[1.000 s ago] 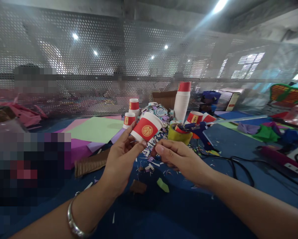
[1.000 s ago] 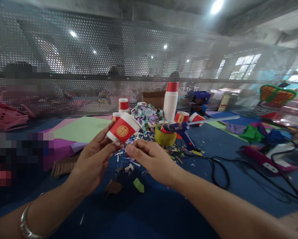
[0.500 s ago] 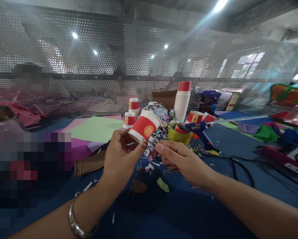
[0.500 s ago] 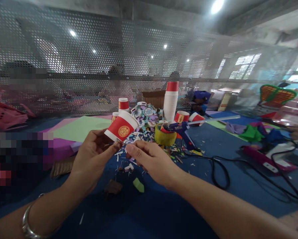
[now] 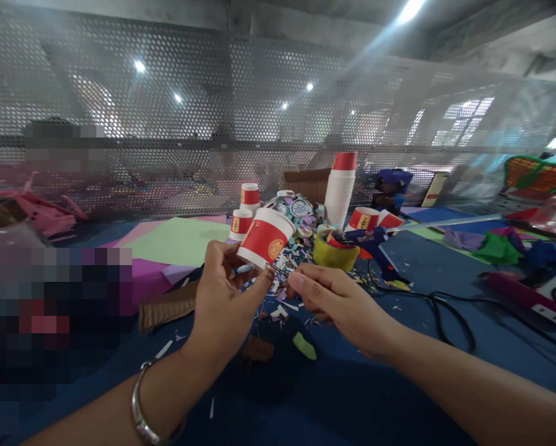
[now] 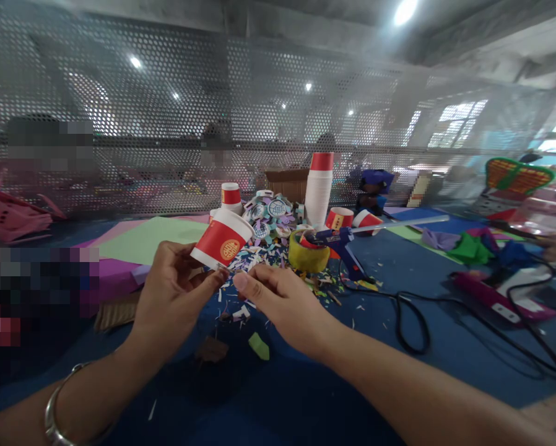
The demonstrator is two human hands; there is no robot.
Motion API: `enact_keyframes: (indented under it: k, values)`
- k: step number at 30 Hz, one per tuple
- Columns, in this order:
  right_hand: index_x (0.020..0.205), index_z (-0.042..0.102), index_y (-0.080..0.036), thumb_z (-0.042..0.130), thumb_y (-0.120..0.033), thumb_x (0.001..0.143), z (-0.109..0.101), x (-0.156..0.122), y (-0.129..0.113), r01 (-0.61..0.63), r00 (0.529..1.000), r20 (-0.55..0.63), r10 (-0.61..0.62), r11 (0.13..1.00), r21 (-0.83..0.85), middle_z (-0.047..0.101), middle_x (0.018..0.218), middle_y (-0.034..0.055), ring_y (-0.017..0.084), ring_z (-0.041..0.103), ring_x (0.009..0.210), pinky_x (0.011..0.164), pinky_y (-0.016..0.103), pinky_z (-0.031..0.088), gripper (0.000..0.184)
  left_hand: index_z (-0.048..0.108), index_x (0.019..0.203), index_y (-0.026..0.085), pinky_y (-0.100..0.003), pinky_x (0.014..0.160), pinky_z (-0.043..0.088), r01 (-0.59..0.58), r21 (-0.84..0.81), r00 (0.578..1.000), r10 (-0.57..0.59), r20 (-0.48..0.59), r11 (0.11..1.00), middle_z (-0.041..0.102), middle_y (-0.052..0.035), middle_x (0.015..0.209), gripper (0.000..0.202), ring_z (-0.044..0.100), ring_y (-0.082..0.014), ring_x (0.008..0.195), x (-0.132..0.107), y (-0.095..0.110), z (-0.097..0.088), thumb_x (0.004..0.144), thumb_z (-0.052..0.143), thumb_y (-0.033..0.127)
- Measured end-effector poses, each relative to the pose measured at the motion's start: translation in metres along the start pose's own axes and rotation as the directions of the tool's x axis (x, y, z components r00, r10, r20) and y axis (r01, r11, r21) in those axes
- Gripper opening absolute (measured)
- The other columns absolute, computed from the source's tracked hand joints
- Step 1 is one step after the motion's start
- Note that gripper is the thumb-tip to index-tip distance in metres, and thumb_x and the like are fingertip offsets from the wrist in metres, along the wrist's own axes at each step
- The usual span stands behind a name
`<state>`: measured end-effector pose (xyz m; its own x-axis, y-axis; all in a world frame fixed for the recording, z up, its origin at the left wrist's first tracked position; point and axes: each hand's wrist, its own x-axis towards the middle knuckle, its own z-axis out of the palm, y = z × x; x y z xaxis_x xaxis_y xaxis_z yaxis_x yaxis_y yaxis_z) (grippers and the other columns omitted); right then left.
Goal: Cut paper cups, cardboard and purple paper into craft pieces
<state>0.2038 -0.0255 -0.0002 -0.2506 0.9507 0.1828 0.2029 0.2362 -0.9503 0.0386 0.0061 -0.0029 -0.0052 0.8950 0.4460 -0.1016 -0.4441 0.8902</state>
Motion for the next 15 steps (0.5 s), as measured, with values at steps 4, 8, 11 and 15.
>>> enact_keyframes:
  k: [4, 8, 11, 15]
  values:
    - [0.073, 0.052, -0.02, 0.049, -0.055, 0.093, 0.001, -0.001, -0.001, 0.007, 1.0, -0.003, -0.007, 1.0, 0.027, 0.025, 0.058, -0.007, 0.009, 0.019, 0.048, 0.044, 0.026, 0.017, 0.04, 0.048, 0.088, 0.022, -0.035, 0.079, 0.051, 0.019, 0.038, 0.999, -0.02, 0.026, 0.999, 0.065, -0.003, 0.093, 0.036, 0.065, -0.0217, 0.09, -0.005, 0.0, 0.002, 0.07, 0.078, 0.014]
    - [0.075, 0.054, -0.019, 0.049, -0.055, 0.093, 0.001, -0.003, -0.005, 0.02, 1.0, -0.018, -0.019, 0.998, 0.062, 0.026, 0.055, -0.008, 0.008, 0.018, 0.047, 0.045, 0.026, 0.016, 0.041, 0.049, 0.091, 0.022, -0.036, 0.079, 0.052, 0.04, 0.089, 0.989, -0.053, 0.14, 0.995, 0.064, -0.0019, 0.094, 0.035, 0.065, -0.0207, 0.088, -0.011, -0.005, 0.008, 0.071, 0.076, 0.018]
    - [0.072, 0.053, -0.019, 0.051, -0.055, 0.092, 0.002, -0.003, -0.006, 0.013, 1.0, -0.02, -0.011, 0.997, 0.074, 0.026, 0.055, -0.0082, 0.008, 0.018, 0.047, 0.045, 0.026, 0.016, 0.042, 0.046, 0.093, 0.021, -0.036, 0.078, 0.053, 0.063, 0.029, 0.993, -0.066, 0.098, 0.998, 0.064, -0.0031, 0.096, 0.038, 0.064, -0.0201, 0.089, -0.009, -0.009, 0.009, 0.07, 0.077, 0.022]
    - [0.07, 0.051, -0.019, 0.05, -0.056, 0.093, 0.002, -0.001, -0.002, -0.019, 1.0, -0.016, 0.02, 0.998, 0.056, 0.024, 0.057, -0.008, 0.008, 0.017, 0.048, 0.046, 0.026, 0.016, 0.043, 0.046, 0.092, 0.021, -0.032, 0.077, 0.053, 0.096, -0.022, 0.995, -0.096, 0.01, 0.995, 0.065, -0.003, 0.094, 0.038, 0.064, -0.0178, 0.089, 0.0, -0.011, 0.005, 0.07, 0.077, 0.022]
